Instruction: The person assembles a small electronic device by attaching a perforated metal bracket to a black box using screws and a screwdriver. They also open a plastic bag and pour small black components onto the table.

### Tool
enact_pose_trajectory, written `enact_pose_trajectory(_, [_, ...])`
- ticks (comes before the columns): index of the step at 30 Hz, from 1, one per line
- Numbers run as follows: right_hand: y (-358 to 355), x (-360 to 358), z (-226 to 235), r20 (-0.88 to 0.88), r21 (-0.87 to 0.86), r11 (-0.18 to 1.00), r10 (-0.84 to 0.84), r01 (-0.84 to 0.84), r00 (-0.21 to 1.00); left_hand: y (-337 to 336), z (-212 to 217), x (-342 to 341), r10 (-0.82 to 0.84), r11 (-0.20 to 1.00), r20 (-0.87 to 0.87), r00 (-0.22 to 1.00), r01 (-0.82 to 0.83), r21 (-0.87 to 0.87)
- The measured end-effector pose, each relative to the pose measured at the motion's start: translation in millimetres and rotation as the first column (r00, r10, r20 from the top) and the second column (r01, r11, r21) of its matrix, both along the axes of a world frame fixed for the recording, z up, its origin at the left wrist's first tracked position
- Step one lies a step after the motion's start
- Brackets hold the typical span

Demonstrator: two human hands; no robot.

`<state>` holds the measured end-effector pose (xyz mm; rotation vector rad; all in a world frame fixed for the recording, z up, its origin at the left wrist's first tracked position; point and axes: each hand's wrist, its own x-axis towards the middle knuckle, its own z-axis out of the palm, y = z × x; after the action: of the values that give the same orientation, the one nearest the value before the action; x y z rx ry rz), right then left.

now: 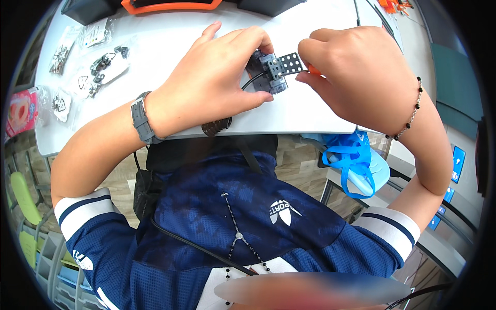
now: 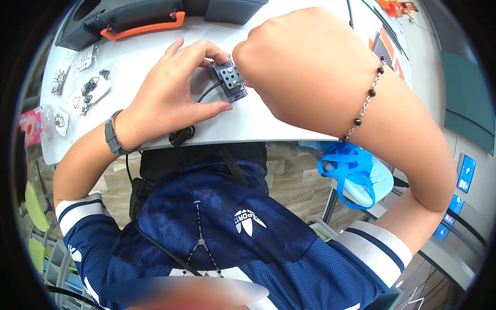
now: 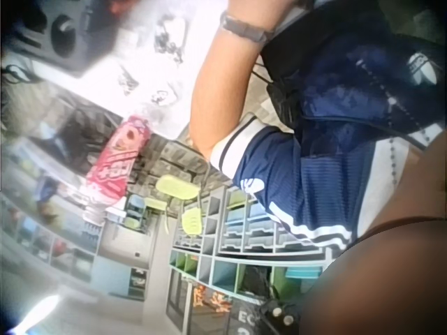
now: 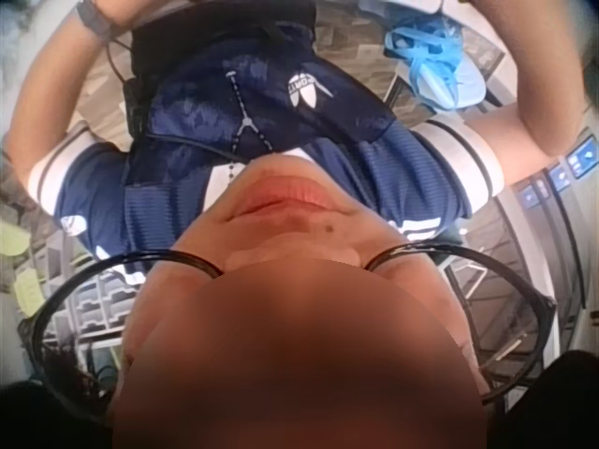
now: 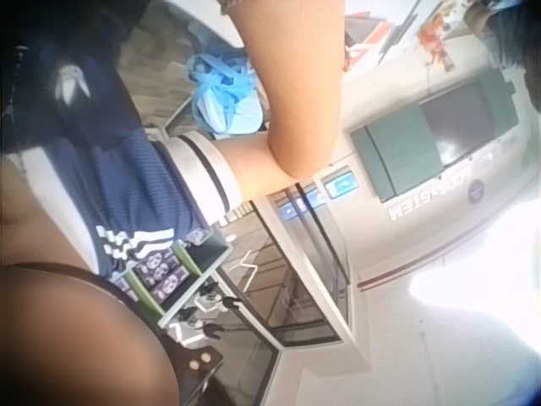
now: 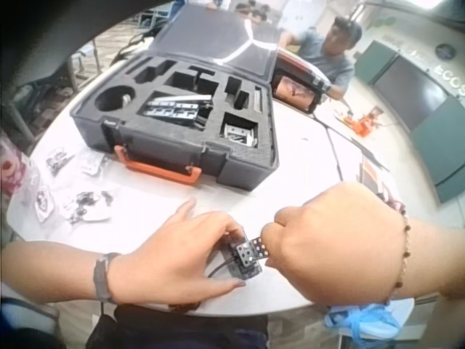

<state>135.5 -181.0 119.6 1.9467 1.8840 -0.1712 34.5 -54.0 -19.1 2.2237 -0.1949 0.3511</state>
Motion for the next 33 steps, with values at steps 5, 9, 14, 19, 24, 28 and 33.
enact_pose_trajectory(5, [-2, 6, 0, -0.086, 0.034, 0.999, -0.016, 0.019, 0.996, 1, -4, 2, 0.016, 1.000, 0.061, 0.998, -0.016, -0.012])
enact_pose_trajectory(9, [-2, 11, 7, -0.160, 0.050, 0.998, -0.035, 0.044, 0.986, 6, -1, 3, -0.006, 1.000, 0.045, 0.999, 0.007, -0.024])
enact_pose_trajectory(14, [-18, 44, 3, -0.397, 0.099, 0.943, -0.255, 0.317, 0.882, 7, -3, 1, 0.012, 0.998, 0.047, 0.999, -0.009, -0.059])
enact_pose_trajectory(19, [-30, 48, -59, -0.847, -0.004, 0.646, -0.407, 0.764, 0.341, 11, 4, 3, -0.038, 0.973, -0.104, 0.994, 0.013, -0.232])
enact_pose_trajectory(24, [-22, 37, -73, -0.922, -0.209, 0.567, -0.386, 0.797, 0.032, 15, 4, 3, -0.073, 0.932, -0.151, 0.986, 0.013, -0.363])
enact_pose_trajectory(28, [-21, 41, -87, -0.947, -0.289, 0.603, -0.294, 0.744, -0.130, 16, 7, 3, -0.086, 0.911, -0.209, 0.974, -0.008, -0.413])
enact_pose_trajectory(33, [-17, 40, -92, -0.953, -0.283, 0.587, -0.260, 0.759, -0.154, 17, 7, 3, -0.085, 0.922, -0.194, 0.977, 0.003, -0.387])
